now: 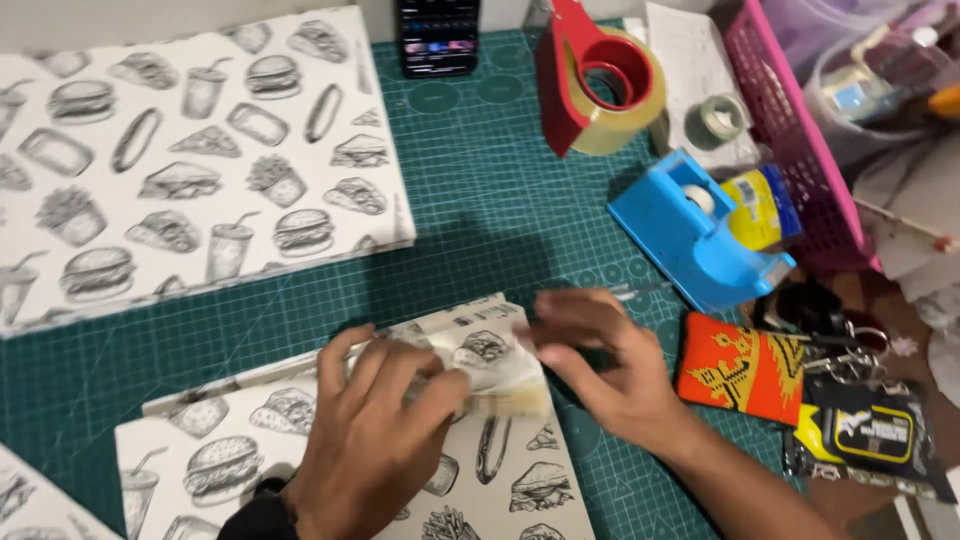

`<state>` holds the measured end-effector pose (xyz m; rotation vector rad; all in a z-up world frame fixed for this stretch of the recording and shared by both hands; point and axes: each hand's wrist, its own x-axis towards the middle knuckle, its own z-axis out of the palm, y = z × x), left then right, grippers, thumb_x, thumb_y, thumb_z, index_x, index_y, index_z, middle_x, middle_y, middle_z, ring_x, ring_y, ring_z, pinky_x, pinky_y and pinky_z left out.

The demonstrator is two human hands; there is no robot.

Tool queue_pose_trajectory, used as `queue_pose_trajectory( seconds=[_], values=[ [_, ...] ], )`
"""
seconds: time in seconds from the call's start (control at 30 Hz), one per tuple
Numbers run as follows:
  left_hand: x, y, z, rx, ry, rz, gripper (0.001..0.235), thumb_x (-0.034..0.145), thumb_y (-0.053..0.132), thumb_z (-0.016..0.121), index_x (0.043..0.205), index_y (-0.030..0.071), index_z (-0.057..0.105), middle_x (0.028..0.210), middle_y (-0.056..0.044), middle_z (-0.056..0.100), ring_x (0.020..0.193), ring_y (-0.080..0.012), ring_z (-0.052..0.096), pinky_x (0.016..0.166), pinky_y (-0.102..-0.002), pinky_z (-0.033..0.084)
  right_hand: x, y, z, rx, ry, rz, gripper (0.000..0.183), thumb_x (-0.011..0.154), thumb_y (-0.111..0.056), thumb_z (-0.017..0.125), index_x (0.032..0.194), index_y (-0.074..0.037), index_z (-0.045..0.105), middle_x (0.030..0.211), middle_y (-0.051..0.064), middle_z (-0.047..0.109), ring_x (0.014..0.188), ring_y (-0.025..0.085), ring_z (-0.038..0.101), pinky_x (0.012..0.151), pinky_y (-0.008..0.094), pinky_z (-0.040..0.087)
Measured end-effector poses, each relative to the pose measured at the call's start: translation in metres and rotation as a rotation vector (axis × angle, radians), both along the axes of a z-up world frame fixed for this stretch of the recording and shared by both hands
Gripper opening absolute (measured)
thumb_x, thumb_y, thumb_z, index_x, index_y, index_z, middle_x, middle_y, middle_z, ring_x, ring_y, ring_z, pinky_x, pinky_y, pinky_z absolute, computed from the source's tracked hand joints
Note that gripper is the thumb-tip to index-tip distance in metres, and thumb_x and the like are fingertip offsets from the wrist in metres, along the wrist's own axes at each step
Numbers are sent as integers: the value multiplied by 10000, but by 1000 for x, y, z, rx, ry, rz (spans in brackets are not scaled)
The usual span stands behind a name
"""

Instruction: Folding the edges of printed burger wrapping paper on a workstation

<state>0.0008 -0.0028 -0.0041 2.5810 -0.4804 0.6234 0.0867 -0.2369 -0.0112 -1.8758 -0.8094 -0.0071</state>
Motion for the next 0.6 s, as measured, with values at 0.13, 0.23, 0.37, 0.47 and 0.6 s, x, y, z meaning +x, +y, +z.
queue_pose_trajectory(
  seconds=[0.13,0.23,0.37,0.47,0.6],
  values=[
    [5,-1,6,46,-27,-6,273,743,-28,667,835,228,679,860,21,607,802,-211,582,959,-503,394,1,3,-5,-101,69,-67,420,887,-190,772,1241,4,657,1282,176,602,1007,288,825,978,368,694],
    [4,-2,6,3,11,36,290,731,-23,649,831,247,683,966,-14,600,913,-238,611,1014,-561,389,5,4,-5,-107,-132,-20,212,943,-170,728,1119,-52,741,1115,57,750,1205,244,649,823,310,696],
    [2,1,0,16,99,26,251,717,115,748,934,225,685,1223,-162,584,1187,-381,583,1071,-634,362,3,2,-4,43,-56,17,241,887,-204,758,1044,-23,740,982,100,790,1165,272,675,888,326,689],
    [0,-1,-1,21,25,-10,217,791,19,718,882,215,696,880,6,575,824,-203,592,1011,-551,393,1,1,-5,49,-85,6,213,1008,-238,612,1093,-67,708,1071,69,780,1186,248,687,943,329,656],
    [5,-1,2,-12,-27,-16,189,798,16,666,908,169,652,862,-8,628,815,-205,618,999,-515,403,3,4,-2,-65,-1,-72,349,904,-107,777,1232,-42,679,1297,145,587,1002,264,820,966,332,700]
  ],
)
